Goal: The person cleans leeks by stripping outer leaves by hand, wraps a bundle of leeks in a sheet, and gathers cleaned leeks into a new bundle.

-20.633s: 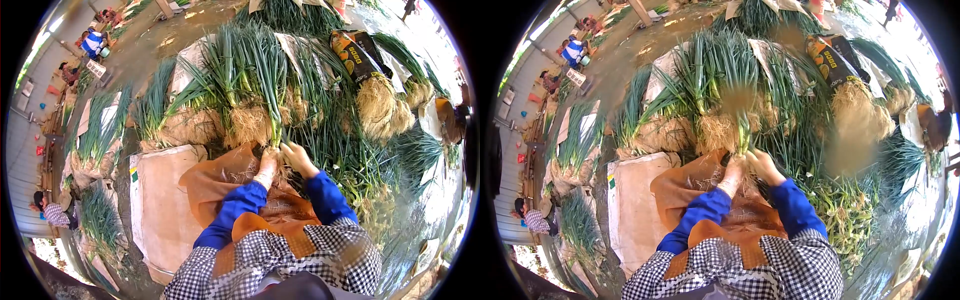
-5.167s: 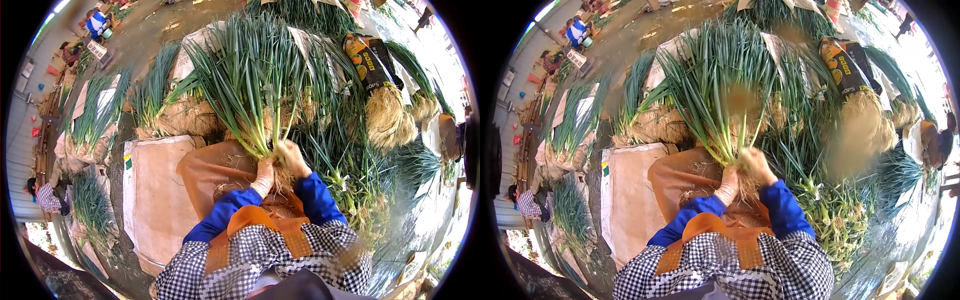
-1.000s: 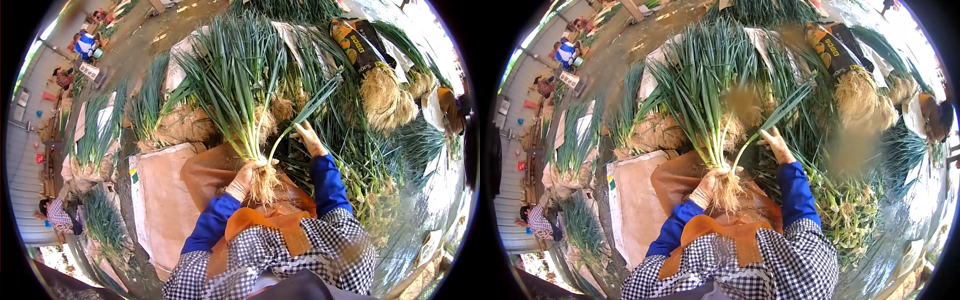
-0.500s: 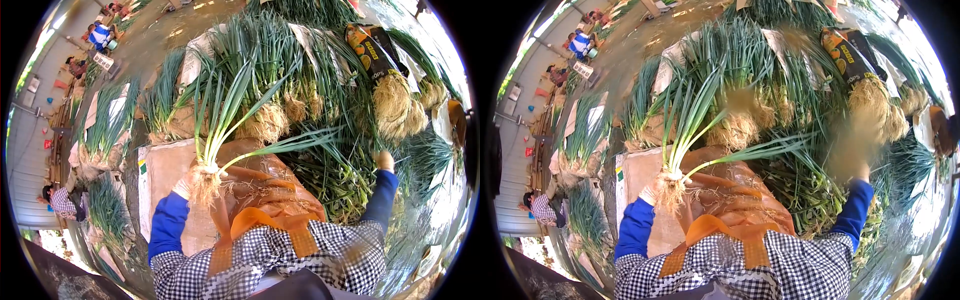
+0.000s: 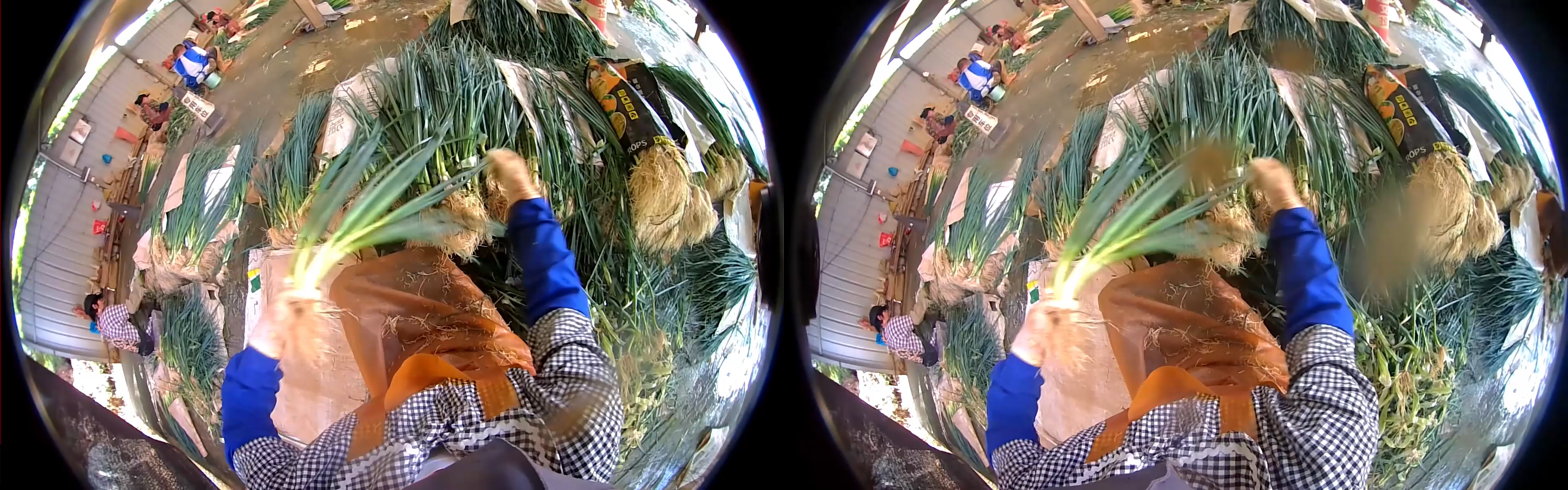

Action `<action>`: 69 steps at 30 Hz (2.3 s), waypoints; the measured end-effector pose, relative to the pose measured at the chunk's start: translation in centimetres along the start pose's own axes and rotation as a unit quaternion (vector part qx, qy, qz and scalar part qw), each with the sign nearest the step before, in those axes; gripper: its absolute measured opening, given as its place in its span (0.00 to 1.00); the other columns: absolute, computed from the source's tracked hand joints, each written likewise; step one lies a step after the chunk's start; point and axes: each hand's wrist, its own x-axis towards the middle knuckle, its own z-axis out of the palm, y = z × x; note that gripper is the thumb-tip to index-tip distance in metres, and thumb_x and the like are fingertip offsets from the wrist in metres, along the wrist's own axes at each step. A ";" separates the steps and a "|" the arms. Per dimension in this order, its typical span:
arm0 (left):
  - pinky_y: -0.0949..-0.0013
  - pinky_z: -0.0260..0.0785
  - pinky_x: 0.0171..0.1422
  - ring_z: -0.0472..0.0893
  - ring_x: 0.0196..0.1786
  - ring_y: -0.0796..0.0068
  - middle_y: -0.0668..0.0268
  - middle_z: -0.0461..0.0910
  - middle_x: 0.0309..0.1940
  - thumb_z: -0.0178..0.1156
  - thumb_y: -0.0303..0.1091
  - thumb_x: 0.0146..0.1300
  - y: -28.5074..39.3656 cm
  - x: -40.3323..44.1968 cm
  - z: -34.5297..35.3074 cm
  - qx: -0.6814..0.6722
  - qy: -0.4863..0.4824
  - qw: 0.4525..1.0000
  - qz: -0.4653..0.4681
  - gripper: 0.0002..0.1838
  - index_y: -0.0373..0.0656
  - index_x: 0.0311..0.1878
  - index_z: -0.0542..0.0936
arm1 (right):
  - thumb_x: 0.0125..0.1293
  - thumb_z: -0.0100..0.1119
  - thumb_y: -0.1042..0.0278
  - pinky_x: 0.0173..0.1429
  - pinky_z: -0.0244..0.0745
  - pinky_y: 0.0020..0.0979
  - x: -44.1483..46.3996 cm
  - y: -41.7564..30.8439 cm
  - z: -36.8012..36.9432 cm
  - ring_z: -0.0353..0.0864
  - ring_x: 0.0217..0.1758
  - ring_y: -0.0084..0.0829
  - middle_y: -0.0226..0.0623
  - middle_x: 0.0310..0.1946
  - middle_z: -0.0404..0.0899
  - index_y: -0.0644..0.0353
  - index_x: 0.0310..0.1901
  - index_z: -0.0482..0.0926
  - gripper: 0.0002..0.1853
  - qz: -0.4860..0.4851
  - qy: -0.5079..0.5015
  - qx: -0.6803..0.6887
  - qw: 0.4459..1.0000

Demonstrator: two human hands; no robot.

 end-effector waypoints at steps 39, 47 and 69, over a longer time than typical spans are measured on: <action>0.74 0.73 0.32 0.78 0.30 0.74 0.64 0.78 0.33 0.49 0.38 0.65 -12.7 -19.7 -11.1 -0.304 0.291 0.883 0.208 0.16 0.35 0.46 0.75 | 0.62 0.56 0.48 0.30 0.66 0.21 -23.9 7.1 42.2 0.70 0.24 0.19 0.30 0.28 0.78 0.60 0.40 0.78 0.20 0.303 -0.646 -0.073 0.697; 0.73 0.75 0.31 0.80 0.32 0.68 0.58 0.79 0.34 0.50 0.39 0.64 -11.2 -20.8 -7.3 -0.417 0.249 0.846 0.218 0.17 0.35 0.48 0.73 | 0.63 0.56 0.50 0.31 0.64 0.20 -24.0 8.0 41.1 0.67 0.23 0.18 0.23 0.24 0.73 0.54 0.42 0.75 0.16 0.342 -0.567 0.208 0.720; 0.64 0.69 0.61 0.68 0.61 0.54 0.45 0.64 0.60 0.45 0.32 0.65 -11.9 -15.7 -4.0 -0.440 0.082 0.839 0.310 0.27 0.29 0.64 0.57 | 0.67 0.46 0.61 0.29 0.62 0.23 -24.5 -1.2 29.0 0.63 0.18 0.20 0.29 0.16 0.64 0.62 0.25 0.70 0.16 0.184 -0.753 0.097 0.625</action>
